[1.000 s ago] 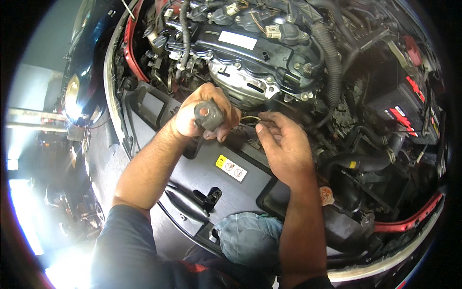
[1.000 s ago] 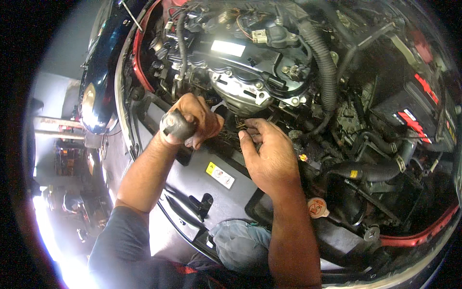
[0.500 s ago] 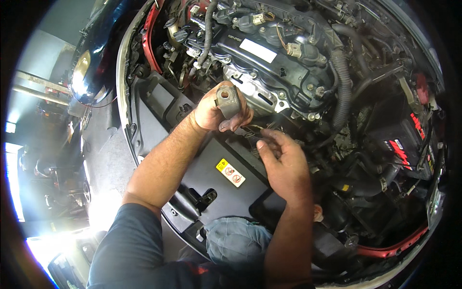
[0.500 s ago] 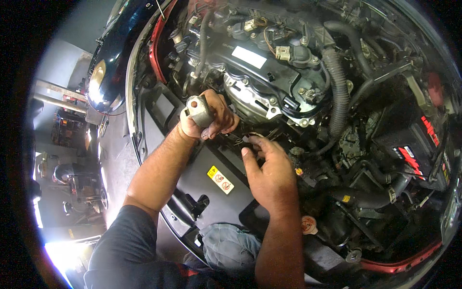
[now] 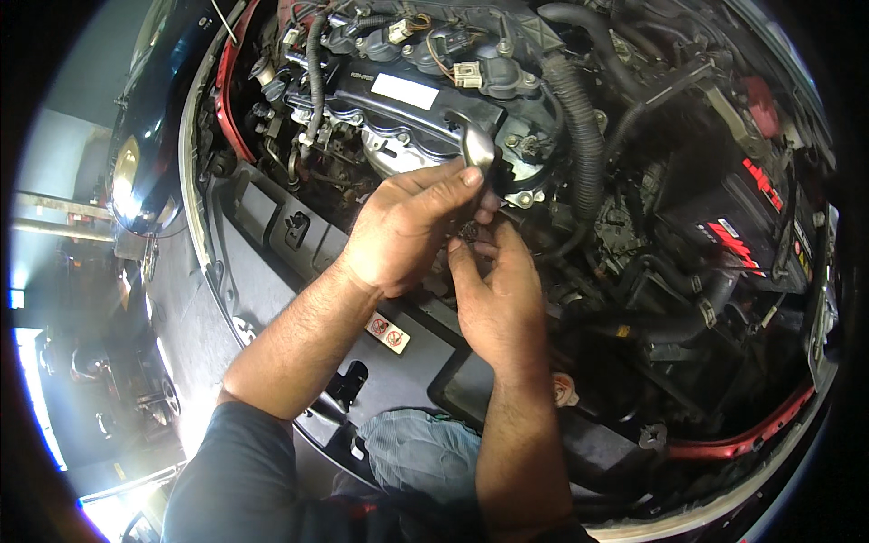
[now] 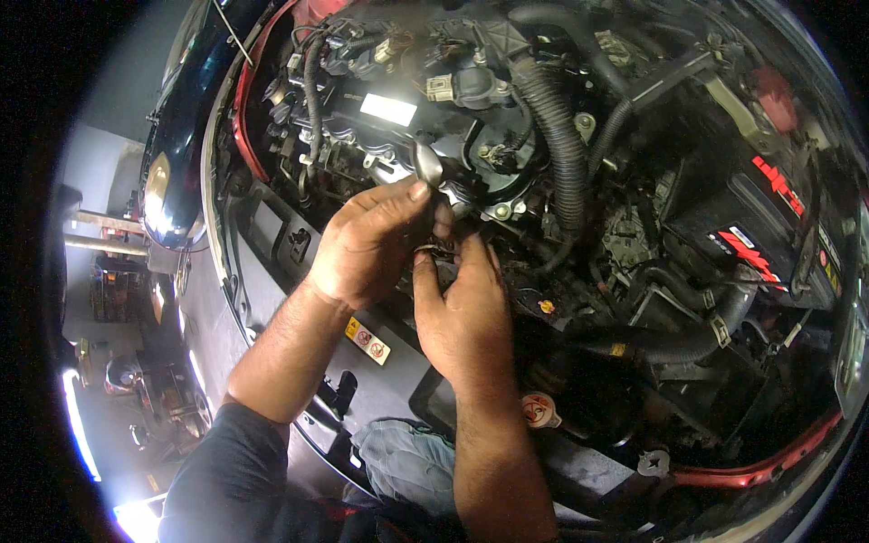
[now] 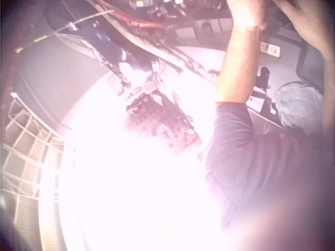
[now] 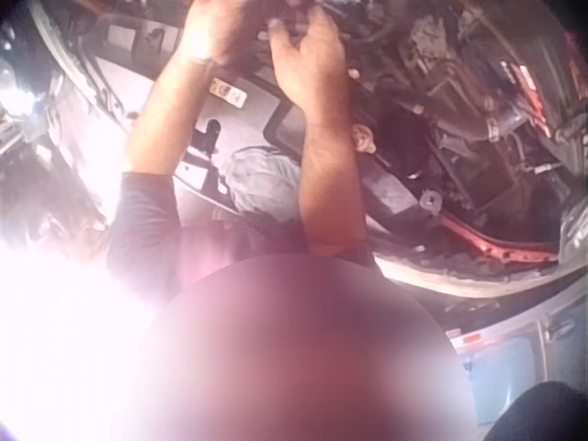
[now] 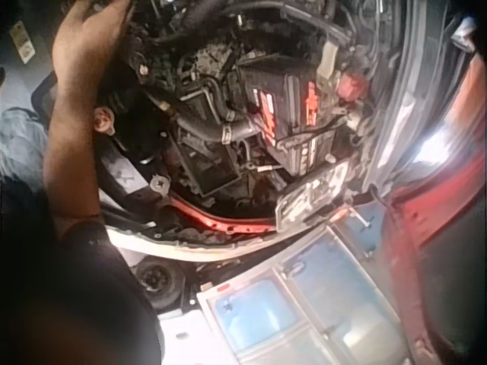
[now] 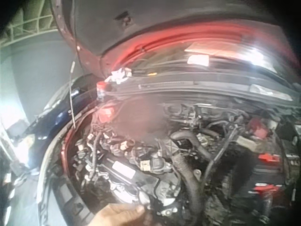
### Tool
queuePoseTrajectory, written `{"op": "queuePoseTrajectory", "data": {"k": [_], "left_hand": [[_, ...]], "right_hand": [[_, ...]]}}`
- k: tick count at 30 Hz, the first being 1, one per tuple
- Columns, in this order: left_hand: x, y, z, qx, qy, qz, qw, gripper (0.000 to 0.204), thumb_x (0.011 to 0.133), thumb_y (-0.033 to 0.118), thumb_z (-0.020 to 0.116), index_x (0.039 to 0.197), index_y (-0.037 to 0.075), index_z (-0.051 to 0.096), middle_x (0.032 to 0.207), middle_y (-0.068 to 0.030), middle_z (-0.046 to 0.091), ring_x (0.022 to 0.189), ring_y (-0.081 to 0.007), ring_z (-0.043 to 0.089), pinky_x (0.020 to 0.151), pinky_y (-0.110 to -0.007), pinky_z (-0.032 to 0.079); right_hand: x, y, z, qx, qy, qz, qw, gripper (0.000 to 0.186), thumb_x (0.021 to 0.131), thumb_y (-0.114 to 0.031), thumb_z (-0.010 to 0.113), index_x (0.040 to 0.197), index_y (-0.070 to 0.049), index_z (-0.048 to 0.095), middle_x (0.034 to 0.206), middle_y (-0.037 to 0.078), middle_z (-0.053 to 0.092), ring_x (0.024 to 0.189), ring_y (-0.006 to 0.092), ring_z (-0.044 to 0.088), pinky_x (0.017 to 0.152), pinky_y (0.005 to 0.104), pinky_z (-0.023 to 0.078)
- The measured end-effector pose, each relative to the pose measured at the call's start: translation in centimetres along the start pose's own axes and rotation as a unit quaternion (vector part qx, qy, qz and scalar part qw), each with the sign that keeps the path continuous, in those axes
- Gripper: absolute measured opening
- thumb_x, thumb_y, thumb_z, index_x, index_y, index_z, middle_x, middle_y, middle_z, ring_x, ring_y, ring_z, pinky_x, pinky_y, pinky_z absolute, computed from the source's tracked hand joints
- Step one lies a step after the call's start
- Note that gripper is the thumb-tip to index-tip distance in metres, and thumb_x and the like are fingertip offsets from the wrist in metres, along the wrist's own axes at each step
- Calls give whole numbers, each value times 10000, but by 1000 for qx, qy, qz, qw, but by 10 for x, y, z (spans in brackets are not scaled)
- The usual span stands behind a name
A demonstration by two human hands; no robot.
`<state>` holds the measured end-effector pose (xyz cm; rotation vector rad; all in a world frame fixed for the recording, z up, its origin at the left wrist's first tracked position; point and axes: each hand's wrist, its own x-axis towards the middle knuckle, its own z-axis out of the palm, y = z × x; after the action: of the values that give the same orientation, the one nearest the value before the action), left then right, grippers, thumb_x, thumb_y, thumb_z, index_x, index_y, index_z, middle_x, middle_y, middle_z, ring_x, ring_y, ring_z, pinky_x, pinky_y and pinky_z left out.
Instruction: The person works under the hood of a red car, manipulating wires and components near the engine. They remove and reattach a plastic cover, handle a small black part, and use a wrench to tighten bolts. The person also picks up a cloth and places it on the engine cover.
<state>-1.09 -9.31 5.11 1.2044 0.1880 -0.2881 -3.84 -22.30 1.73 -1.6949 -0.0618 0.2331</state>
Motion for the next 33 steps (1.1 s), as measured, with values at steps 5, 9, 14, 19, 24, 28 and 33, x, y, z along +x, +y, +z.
{"op": "queuePoseTrajectory", "data": {"k": [5,9,14,19,24,28,33], "left_hand": [[-1,8,19,-73,3,0,997,490,951,260,614,1301,-62,498,1051,-104,623,994,-189,575,922,-325,448],[-1,17,21,-101,5,-1,995,528,956,276,608,1339,-55,457,1112,-117,610,1039,-210,581,932,-346,457],[5,22,8,-194,-72,-5,978,436,989,296,549,1288,-18,502,1102,-106,615,1011,-207,610,927,-338,502],[5,18,0,-269,-128,-15,954,398,1010,289,505,1256,-23,517,1070,-103,616,983,-183,616,847,-299,544],[4,15,0,-299,-123,-25,946,398,1013,288,497,1254,-29,515,1063,-99,610,970,-175,616,811,-275,556],[3,17,1,-292,-122,-14,949,393,1005,289,514,1248,-19,521,1063,-94,607,961,-170,616,812,-289,551],[-1,11,8,-142,26,99,984,367,957,259,615,1201,-9,553,1036,-67,627,940,-162,622,832,-328,543]], "right_hand": [[1,-2,-4,35,24,42,998,257,950,-202,558,1052,31,592,1023,220,613,1004,389,600,862,450,464],[3,-4,-3,76,49,-10,996,255,959,-222,560,996,26,605,958,194,615,918,359,613,812,434,474],[1,-11,-4,127,68,-31,989,210,915,-194,647,909,15,630,873,124,607,840,244,615,765,352,480],[-1,-15,-6,138,46,-99,984,180,888,-152,681,826,10,632,792,77,590,748,175,599,694,312,473],[0,-14,-4,158,27,-111,981,174,883,-136,683,811,11,624,746,72,572,685,172,573,638,301,459],[-2,-14,-4,169,18,-95,981,181,886,-141,680,810,14,626,754,74,579,701,182,578,652,304,460],[1,-9,-3,100,80,-68,989,163,906,-145,645,884,17,638,875,112,608,823,225,621,762,331,486]]}}
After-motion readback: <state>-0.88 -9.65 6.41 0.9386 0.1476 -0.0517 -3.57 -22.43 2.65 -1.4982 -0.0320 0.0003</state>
